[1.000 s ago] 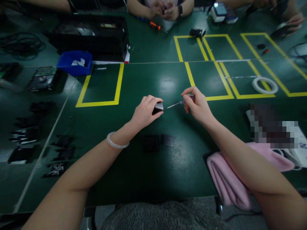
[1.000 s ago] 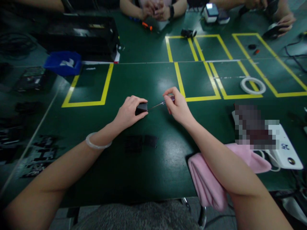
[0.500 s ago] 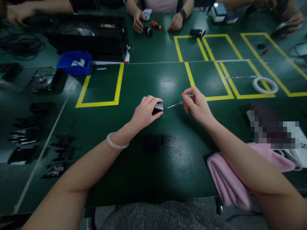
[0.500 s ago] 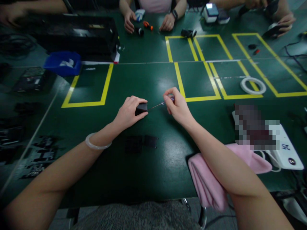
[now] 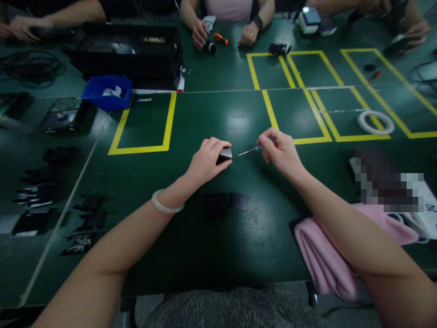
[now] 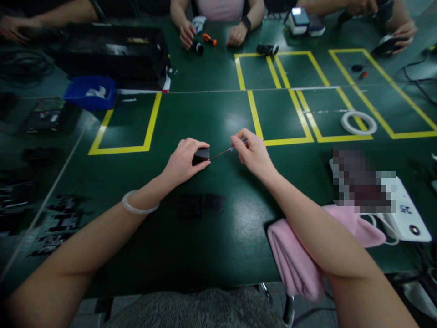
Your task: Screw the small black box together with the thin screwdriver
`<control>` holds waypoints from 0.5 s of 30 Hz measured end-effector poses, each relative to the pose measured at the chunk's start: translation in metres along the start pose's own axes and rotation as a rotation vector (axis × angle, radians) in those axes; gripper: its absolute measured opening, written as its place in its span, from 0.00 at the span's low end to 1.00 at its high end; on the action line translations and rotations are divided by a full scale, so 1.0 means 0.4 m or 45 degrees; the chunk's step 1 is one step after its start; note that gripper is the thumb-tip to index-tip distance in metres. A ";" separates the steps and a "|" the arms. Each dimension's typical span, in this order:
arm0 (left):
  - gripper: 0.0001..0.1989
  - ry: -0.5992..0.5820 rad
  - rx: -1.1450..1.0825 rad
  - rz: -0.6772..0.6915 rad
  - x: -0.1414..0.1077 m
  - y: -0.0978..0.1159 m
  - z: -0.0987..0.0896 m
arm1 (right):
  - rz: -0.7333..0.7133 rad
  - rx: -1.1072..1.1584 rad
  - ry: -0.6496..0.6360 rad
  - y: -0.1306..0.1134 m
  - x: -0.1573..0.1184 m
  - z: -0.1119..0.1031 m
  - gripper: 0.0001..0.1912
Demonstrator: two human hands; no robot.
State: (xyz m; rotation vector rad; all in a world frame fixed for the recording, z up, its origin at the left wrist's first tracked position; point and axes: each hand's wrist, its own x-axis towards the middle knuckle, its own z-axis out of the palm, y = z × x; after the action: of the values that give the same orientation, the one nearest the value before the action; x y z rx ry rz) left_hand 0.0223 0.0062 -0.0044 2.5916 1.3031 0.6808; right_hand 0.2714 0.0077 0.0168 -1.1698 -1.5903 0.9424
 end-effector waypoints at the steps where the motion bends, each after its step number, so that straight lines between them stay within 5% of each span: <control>1: 0.20 -0.001 0.003 -0.002 0.000 0.000 0.000 | 0.003 -0.006 -0.008 -0.001 0.000 -0.001 0.14; 15: 0.19 -0.004 -0.008 -0.017 0.000 0.001 0.000 | -0.030 -0.001 -0.057 -0.015 -0.002 -0.003 0.08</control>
State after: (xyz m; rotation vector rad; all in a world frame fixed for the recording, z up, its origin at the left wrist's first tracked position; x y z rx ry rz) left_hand 0.0226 0.0060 -0.0041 2.5761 1.3139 0.6774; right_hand 0.2712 0.0055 0.0224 -1.1352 -1.6373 0.9584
